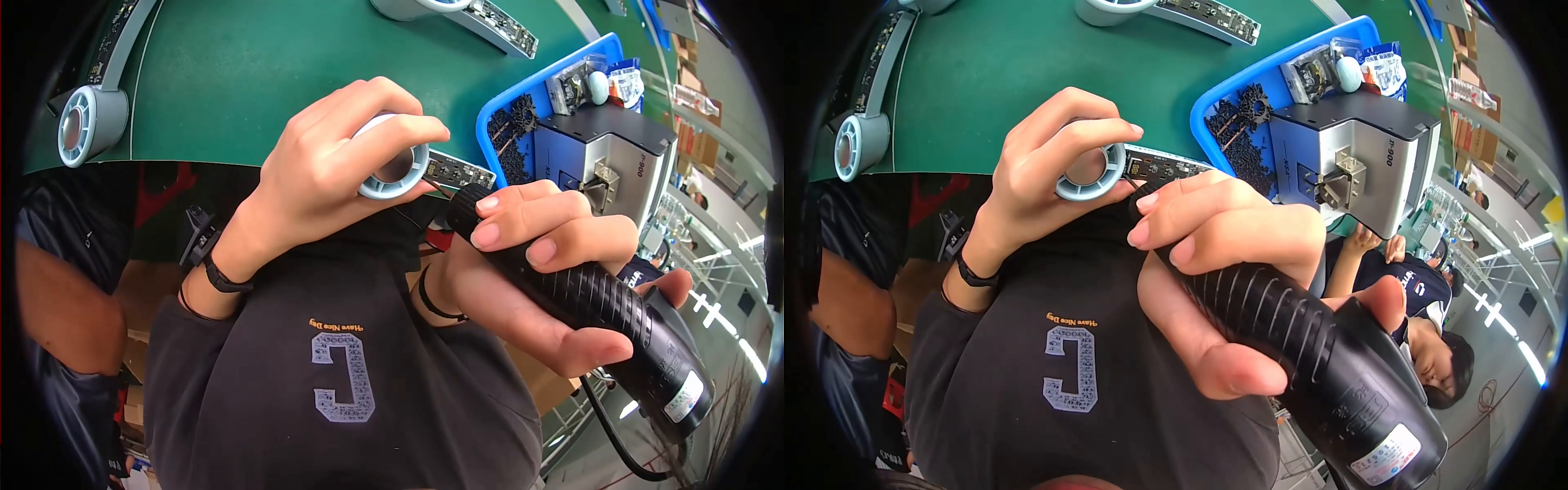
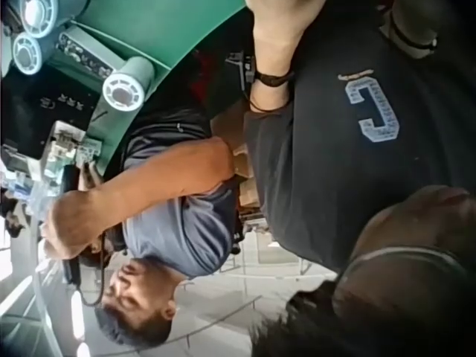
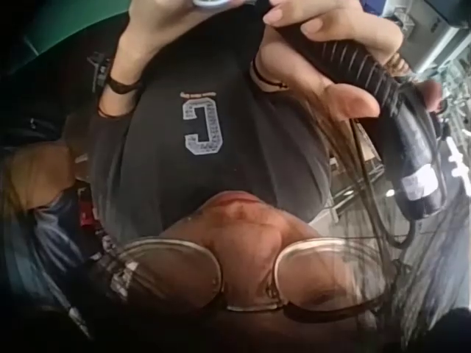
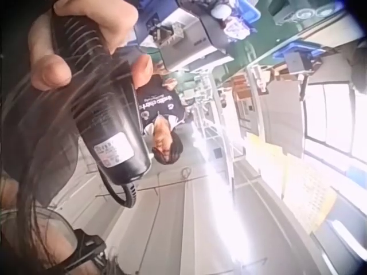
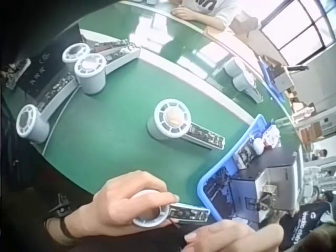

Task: Use an electric screwdriver to assemble components on a printed circuit board at a manufacturing station.

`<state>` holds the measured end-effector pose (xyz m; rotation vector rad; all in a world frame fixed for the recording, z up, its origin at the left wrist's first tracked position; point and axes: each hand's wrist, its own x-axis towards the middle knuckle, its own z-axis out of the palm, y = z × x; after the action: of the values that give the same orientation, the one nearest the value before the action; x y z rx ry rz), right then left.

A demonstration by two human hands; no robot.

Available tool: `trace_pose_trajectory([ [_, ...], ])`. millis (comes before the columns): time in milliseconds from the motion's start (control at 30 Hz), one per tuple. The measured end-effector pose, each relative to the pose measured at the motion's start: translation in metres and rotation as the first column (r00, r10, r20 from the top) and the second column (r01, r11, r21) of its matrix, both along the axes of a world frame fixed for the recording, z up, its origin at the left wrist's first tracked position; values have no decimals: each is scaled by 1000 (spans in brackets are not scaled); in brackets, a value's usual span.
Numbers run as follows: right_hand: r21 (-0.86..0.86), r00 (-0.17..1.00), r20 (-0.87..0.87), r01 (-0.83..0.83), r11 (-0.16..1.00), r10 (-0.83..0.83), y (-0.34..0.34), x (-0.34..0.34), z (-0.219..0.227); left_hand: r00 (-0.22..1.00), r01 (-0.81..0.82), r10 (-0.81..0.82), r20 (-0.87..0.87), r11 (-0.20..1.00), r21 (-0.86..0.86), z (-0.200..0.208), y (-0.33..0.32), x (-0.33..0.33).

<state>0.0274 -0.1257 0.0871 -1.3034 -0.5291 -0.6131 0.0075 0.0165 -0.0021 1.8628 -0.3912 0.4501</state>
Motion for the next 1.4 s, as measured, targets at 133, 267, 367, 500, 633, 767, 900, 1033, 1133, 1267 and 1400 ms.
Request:
trace_pose_trajectory([
  [133,-5,1000,-28,1,1000,-1,-4,-3,1,1000,2,-3,-18,1000,-2,1,1,-1],
  [267,-10,999,-54,0,1000,-1,-1,0,-5,999,-33,33,-11,999,-26,2,-4,1],
  [367,-14,997,-74,0,1000,-1,-1,1,-7,999,-36,36,-11,999,-21,3,-4,2],
  [500,-21,995,-98,-2,1000,0,3,-1,-11,999,-38,37,-7,999,-21,3,-4,2],
  [633,-24,992,-123,-9,1000,6,2,2,-14,999,-35,35,-9,999,-18,2,-3,1],
  [767,-30,989,-151,-10,999,5,2,-1,-16,999,-34,34,-5,999,-25,2,-3,1],
  [900,-37,985,-175,-8,999,2,-4,-3,-12,999,-34,34,2,999,-25,2,-4,1],
  [1033,-42,980,-198,-11,999,3,-3,-3,-15,999,-37,37,4,999,-19,1,-4,1],
  [1133,-46,977,-214,-18,999,8,-6,-11,-13,999,-41,41,4,999,-16,1,-5,0],
  [1267,-53,973,-231,-25,998,12,-1,-11,-19,999,-43,43,3,999,-18,2,-5,0],
  [1400,-60,969,-247,-25,998,10,-13,-14,-9,999,-47,47,6,999,-21,0,-5,0],
])
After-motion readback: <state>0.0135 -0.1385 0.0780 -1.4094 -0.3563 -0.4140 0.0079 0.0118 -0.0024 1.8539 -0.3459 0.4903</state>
